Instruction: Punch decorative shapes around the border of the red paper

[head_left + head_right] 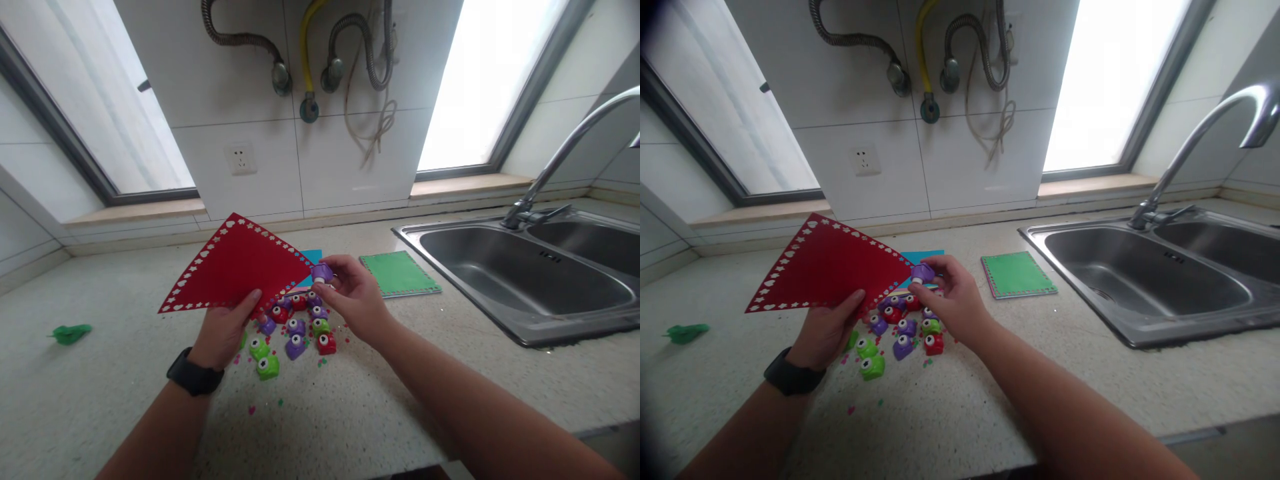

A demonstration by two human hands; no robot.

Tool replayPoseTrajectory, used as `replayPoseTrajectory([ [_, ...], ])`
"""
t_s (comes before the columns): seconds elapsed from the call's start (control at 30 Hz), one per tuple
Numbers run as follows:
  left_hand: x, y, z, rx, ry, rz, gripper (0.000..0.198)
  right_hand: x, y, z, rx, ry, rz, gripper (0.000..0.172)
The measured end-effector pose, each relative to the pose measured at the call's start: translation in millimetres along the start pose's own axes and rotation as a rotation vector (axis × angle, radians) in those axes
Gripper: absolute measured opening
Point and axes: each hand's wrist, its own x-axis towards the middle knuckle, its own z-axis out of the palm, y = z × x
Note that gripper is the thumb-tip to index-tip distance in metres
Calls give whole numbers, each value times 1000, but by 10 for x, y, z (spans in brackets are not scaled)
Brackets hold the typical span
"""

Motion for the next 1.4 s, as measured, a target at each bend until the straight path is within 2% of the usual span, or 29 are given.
replayPoseTrajectory([
  [0.2, -15, 84, 60, -51, -10, 55, 43, 44, 28, 8, 90, -17, 194, 34],
  [0.4, -29, 101, 96, -73, -11, 58, 41, 41, 158, -3, 278, -37, 361, 33],
  [0.57, -28, 42, 93, -152, -81, -25, 45, 43, 186, -2, 378, -54, 425, 27],
  [0.7, -35, 27, 84, -150, -106, -71, 45, 50, 151, 14, 392, -59, 493, 30],
  [0.8, -47, 46, 83, -152, -130, -65, 45, 53, 125, 16, 351, -85, 506, 34],
  [0.97, -37, 37, 83, -169, -147, -25, 44, 54, 87, 30, 359, -10, 542, 42],
  [1.17, -26, 47, 64, -136, -183, 12, 41, 33, 63, 48, 339, -50, 547, 28],
  [1.4, -60, 137, 55, -79, -210, -4, 48, 37, 56, 50, 351, -66, 550, 25],
])
